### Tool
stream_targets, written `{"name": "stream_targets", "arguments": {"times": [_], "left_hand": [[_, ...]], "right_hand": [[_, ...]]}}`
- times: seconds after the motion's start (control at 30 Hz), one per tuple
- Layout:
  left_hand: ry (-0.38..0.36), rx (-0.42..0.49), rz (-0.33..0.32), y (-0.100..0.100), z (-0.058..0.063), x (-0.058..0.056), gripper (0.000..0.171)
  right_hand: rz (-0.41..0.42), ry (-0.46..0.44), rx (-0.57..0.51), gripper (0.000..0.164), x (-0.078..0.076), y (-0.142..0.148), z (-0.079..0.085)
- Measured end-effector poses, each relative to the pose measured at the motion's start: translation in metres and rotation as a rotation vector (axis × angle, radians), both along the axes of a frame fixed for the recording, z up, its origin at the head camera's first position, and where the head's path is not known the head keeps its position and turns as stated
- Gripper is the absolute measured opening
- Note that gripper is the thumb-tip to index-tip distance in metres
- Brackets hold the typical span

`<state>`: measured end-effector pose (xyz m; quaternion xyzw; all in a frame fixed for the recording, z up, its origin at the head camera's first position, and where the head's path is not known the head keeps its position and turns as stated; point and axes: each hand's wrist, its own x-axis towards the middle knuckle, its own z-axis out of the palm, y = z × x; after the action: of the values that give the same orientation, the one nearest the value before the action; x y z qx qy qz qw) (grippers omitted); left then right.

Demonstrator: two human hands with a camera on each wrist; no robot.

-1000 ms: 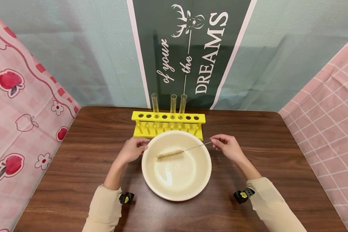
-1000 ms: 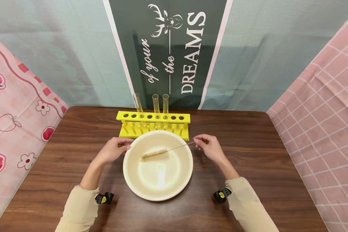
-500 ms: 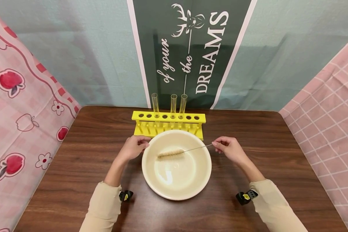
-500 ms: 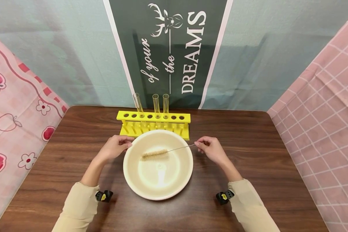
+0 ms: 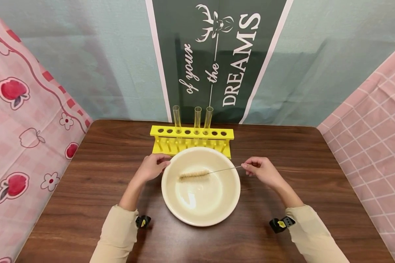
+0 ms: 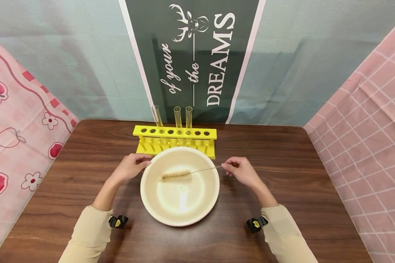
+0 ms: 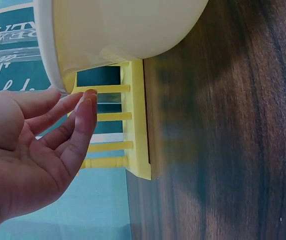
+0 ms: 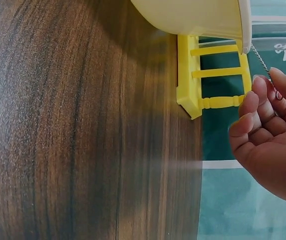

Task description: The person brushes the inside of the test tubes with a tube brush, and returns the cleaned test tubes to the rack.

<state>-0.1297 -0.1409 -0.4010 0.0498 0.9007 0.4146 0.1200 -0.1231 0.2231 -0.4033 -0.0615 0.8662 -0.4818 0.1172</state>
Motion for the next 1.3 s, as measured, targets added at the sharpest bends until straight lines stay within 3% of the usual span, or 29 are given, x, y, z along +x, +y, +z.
{"name": "stream_targets", "arguments": {"times": [0.27, 0.5, 0.73, 1.07, 1.3], "left_hand": [[0.048, -0.038, -0.037, -0.003, 0.007, -0.004, 0.029], [0.080, -0.073, -0.040, -0.006, 0.025, -0.013, 0.033], [0.088, -0.060, -0.024, -0.004, 0.048, -0.031, 0.035], [-0.010, -0.075, -0.003, 0.010, 0.070, -0.062, 0.046], [-0.070, -0.037, 0.051, 0.021, 0.066, -0.084, 0.055]], "right_hand": [[0.033, 0.006, -0.026, 0.023, -0.001, 0.003, -0.002], [0.057, 0.005, -0.024, 0.021, -0.002, 0.003, -0.003], [0.063, -0.015, -0.006, 0.022, -0.001, 0.003, -0.003], [0.070, -0.024, -0.018, 0.023, -0.001, 0.001, -0.002], [0.062, -0.037, -0.007, 0.022, 0.001, 0.001, -0.002]]}}
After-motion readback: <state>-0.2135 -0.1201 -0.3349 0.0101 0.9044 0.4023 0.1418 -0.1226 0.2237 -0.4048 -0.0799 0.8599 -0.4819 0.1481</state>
